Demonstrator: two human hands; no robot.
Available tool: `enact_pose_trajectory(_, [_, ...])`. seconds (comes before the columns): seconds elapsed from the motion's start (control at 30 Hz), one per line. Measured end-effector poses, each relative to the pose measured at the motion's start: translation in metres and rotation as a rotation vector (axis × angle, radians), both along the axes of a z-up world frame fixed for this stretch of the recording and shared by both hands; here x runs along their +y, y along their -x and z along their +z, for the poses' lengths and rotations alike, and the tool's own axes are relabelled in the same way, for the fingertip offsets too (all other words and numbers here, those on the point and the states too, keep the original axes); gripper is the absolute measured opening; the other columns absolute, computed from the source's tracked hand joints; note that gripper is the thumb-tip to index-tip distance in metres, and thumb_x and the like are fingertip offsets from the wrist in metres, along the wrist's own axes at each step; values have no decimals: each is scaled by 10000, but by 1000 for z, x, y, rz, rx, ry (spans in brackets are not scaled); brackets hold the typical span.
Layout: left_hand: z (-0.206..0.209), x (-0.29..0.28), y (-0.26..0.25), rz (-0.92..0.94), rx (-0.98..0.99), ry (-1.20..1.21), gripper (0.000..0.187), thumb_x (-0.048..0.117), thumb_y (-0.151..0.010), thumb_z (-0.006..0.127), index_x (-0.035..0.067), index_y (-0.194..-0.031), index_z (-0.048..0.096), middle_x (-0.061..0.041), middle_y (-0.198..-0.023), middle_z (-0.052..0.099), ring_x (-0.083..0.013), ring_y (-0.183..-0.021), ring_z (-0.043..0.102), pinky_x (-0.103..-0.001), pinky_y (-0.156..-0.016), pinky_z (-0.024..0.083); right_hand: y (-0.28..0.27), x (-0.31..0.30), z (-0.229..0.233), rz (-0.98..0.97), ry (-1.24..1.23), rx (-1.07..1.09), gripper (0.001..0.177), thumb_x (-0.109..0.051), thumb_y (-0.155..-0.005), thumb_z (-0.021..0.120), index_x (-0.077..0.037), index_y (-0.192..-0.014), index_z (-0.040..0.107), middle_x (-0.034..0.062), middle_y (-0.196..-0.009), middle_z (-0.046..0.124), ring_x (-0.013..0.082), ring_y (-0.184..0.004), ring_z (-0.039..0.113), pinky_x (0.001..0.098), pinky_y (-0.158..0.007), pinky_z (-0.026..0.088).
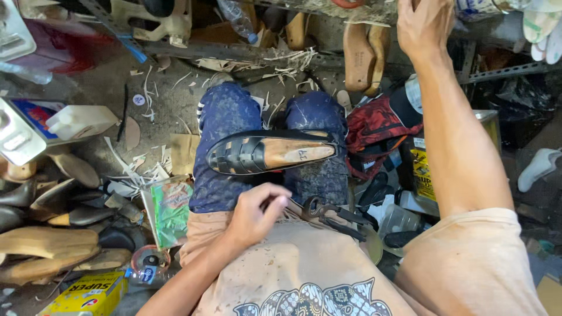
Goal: The person repairs a black shoe by hammering the sole and heel area while holding the shoe on their lap. They use a hammer and a metal tool to work on the shoe, occasionally turning it over to access different parts.
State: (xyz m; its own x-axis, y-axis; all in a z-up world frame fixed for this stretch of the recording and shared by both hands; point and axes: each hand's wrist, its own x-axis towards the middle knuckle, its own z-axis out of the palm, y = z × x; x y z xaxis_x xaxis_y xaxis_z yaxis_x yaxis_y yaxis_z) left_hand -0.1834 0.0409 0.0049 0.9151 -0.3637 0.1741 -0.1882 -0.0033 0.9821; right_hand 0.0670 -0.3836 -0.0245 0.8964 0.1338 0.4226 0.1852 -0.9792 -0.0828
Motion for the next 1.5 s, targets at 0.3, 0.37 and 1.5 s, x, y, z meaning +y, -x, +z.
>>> enact_pose_trajectory(0.3, [-36,-13,3,-91,1155,509,270,167,-941,676,94,-1197,632,-46,-1136,675,-176,-964,689,-254,-692,539,126,128,140,181,-441,930,679,-268,-828,751,-160,-1458,523,141,-1583,468,335,-1464,434,571,-1195,322])
enact_pose_trajectory(0.37, [10,-5,-12,-242,787,-190,207,287,-951,705,154,-804,763,85,-558,496,-20,-533,367,-263,-510,300,159,139,132,513,-522,896,737,-143,-766,861,-38,-1422,543,185,-1471,579,312,-1394,547,442,-1248,386])
enact_pose_trajectory(1.5, [2,-35,-80,-128,-527,-417,568,288,-976,692,51,-1467,533,-117,-1029,690,-286,-1094,686,-425,-1022,515,216,108,73,107,-853,720,850,-88,-817,828,18,-1539,393,231,-1489,502,368,-1395,487,509,-1097,439])
